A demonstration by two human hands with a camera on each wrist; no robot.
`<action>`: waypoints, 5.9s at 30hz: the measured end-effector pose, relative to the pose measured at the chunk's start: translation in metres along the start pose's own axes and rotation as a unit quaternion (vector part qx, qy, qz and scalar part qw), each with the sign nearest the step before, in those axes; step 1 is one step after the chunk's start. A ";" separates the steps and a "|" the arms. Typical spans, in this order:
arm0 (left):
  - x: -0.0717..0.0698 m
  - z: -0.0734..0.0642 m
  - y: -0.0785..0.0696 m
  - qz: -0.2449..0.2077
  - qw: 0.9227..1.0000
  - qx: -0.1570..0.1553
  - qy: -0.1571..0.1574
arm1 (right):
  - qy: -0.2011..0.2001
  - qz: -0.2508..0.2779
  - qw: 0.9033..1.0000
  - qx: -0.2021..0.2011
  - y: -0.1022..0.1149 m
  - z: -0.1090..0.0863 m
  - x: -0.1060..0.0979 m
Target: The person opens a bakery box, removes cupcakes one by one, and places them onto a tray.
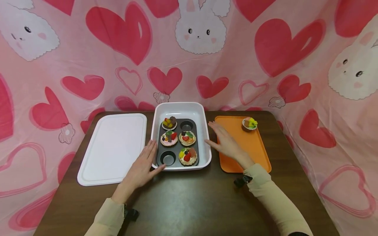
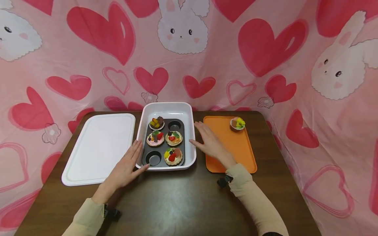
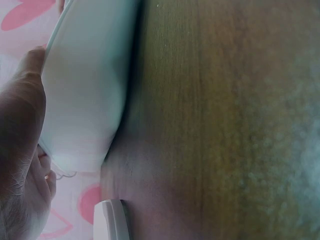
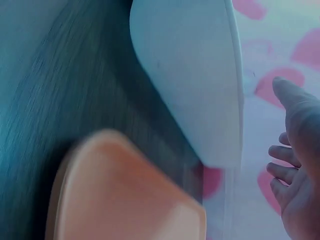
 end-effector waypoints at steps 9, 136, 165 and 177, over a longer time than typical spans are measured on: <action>0.004 0.000 0.000 -0.005 1.000 0.001 0.001 | 0.066 0.023 0.997 -0.019 0.019 0.032 0.048; 0.006 0.008 0.008 -0.042 0.999 -0.013 -0.012 | -0.008 0.050 0.997 0.059 0.016 0.063 0.070; 0.008 0.007 0.009 -0.047 0.999 -0.014 -0.017 | -0.059 0.088 0.994 0.035 0.019 0.057 0.065; 0.008 0.006 0.009 -0.055 0.998 -0.014 -0.020 | -0.106 0.236 0.965 0.031 0.011 0.059 0.058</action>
Point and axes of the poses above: each hand's wrist, its own z-axis towards the middle knuckle, its own x-axis out of the palm, y = z × x, the point moved 8 cm from there along z, towards the middle knuckle, and after that the axes turned 9 degrees about z, right-handed, at the moved point
